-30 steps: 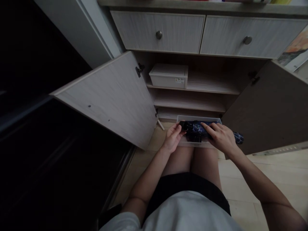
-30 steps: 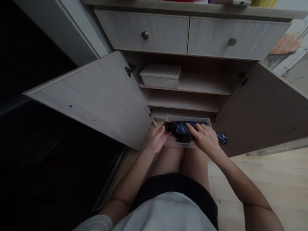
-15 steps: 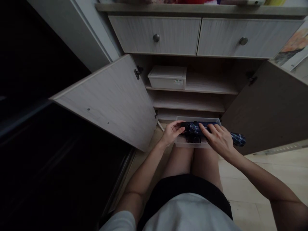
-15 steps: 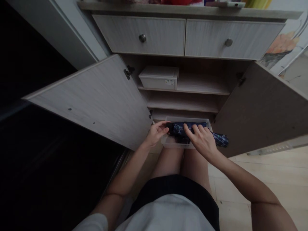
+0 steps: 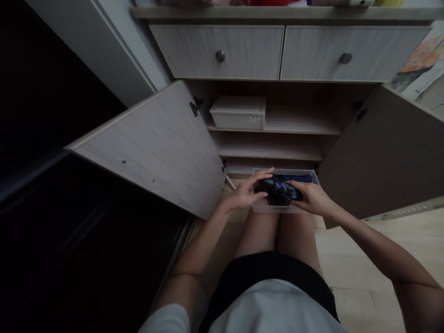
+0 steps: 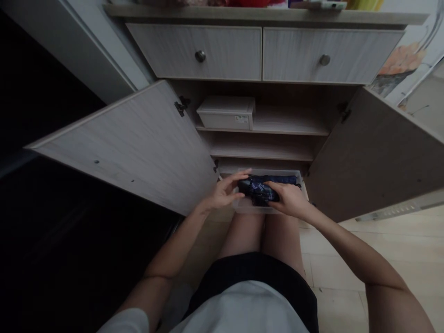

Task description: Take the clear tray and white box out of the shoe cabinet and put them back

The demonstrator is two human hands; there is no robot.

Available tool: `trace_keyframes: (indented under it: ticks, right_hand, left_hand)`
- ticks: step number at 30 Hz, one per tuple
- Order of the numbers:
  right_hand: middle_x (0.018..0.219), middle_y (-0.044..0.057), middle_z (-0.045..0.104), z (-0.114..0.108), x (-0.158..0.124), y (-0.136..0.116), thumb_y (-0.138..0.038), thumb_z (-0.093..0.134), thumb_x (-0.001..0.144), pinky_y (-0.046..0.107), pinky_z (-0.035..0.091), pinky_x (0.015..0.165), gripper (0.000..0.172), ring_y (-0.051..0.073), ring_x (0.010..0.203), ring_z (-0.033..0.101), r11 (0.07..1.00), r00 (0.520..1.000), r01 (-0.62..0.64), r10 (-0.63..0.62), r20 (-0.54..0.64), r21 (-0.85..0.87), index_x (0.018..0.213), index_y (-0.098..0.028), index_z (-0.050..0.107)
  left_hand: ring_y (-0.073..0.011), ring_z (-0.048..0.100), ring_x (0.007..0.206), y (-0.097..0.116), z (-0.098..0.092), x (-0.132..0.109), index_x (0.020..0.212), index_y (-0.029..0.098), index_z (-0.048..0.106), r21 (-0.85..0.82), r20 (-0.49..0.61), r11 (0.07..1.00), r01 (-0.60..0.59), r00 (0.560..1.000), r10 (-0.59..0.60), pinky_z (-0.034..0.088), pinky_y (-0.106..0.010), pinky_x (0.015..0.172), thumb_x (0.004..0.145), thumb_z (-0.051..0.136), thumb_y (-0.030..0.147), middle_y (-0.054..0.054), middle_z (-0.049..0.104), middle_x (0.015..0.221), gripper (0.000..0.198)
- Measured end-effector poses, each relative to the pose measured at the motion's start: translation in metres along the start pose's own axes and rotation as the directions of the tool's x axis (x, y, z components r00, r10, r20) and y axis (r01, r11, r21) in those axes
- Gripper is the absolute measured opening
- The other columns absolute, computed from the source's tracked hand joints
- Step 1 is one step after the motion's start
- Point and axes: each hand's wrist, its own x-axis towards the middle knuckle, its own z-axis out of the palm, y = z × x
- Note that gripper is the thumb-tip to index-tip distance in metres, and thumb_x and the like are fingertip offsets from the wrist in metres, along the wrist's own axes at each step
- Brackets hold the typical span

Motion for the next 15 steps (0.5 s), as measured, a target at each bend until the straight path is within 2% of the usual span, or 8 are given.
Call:
trace_keyframes:
  ticks: [1,3,6,7,9,11,13,15]
  right_hand:
    - [0.110,0.005,0.071,0.002,0.001,0.001,-0.029,0.063,0.083,0.026,0.045,0.069,0.051,0.021,0.088,0.066,0.999,0.999,-0.014,0.012,-0.042,-0.047,0.133,-0.023,0.056]
    - [0.110,0.008,0.069,0.005,0.004,0.003,-0.028,0.061,0.085,0.027,0.045,0.069,0.051,0.022,0.090,0.066,0.982,0.991,-0.037,0.013,-0.133,-0.184,0.135,-0.023,0.056]
    - [0.105,0.009,0.069,0.007,0.006,0.006,-0.026,0.058,0.088,0.027,0.044,0.070,0.050,0.023,0.089,0.065,0.948,0.984,-0.034,-0.022,-0.174,-0.318,0.137,-0.022,0.055]
    - [0.105,0.009,0.069,0.007,0.007,0.007,-0.026,0.058,0.087,0.027,0.044,0.069,0.050,0.023,0.089,0.065,0.947,0.985,-0.031,-0.025,-0.169,-0.319,0.137,-0.023,0.055]
    - [0.110,0.008,0.069,0.007,0.007,0.011,-0.027,0.059,0.086,0.027,0.045,0.069,0.051,0.022,0.090,0.065,0.964,0.989,-0.021,-0.018,-0.144,-0.265,0.136,-0.024,0.055]
    - [0.114,0.006,0.068,0.007,0.006,0.013,-0.029,0.061,0.085,0.026,0.045,0.068,0.052,0.021,0.090,0.066,0.979,0.993,-0.007,-0.018,-0.118,-0.204,0.136,-0.025,0.055]
    - [0.112,0.006,0.069,0.008,0.005,0.012,-0.029,0.061,0.085,0.025,0.044,0.067,0.052,0.020,0.090,0.065,0.979,0.994,0.011,-0.033,-0.108,-0.206,0.136,-0.025,0.054]
    - [0.108,0.008,0.069,0.009,0.004,0.010,-0.028,0.060,0.086,0.025,0.044,0.069,0.051,0.021,0.091,0.065,0.968,0.992,0.017,-0.049,-0.120,-0.251,0.137,-0.024,0.054]
  left_hand:
    - [-0.0256,0.057,0.124,-0.001,0.002,0.000,0.137,0.026,0.054,-0.026,-0.019,0.999,0.037,0.999,-0.037,0.051,-0.038,0.098,0.081,0.072,0.049,-0.017,0.053,0.143,0.062]
    - [-0.0225,0.067,0.104,-0.005,0.006,0.000,0.143,0.024,0.046,-0.030,-0.144,0.989,0.142,0.979,-0.145,0.056,-0.033,0.083,0.083,0.064,0.060,-0.019,0.054,0.138,0.072]
    - [-0.0123,0.064,0.069,-0.008,0.010,0.001,0.135,0.021,0.055,0.092,-0.299,0.951,0.295,0.919,-0.256,0.054,-0.027,0.067,0.091,0.053,0.058,-0.012,0.066,0.109,0.058]
    - [-0.0119,0.062,0.069,-0.008,0.011,0.002,0.131,0.020,0.059,0.149,-0.291,0.944,0.294,0.926,-0.242,0.054,-0.027,0.068,0.091,0.054,0.055,-0.010,0.066,0.104,0.052]
    - [-0.0146,0.063,0.083,-0.005,0.010,0.002,0.129,0.023,0.061,0.196,-0.204,0.956,0.217,0.963,-0.177,0.054,-0.029,0.077,0.090,0.059,0.051,-0.009,0.064,0.109,0.048]
    - [-0.0164,0.063,0.092,-0.001,0.010,0.002,0.134,0.025,0.055,0.126,-0.137,0.980,0.154,0.981,-0.137,0.053,-0.029,0.080,0.086,0.063,0.054,-0.011,0.061,0.117,0.057]
    - [-0.0152,0.063,0.081,0.003,0.009,0.002,0.138,0.022,0.049,0.056,-0.136,0.975,0.215,0.969,-0.206,0.054,-0.028,0.072,0.086,0.059,0.061,-0.010,0.064,0.108,0.066]
    - [-0.0147,0.061,0.070,0.006,0.009,0.004,0.132,0.018,0.053,0.109,-0.177,0.942,0.317,0.939,-0.295,0.053,-0.028,0.068,0.090,0.049,0.063,-0.007,0.065,0.090,0.062]
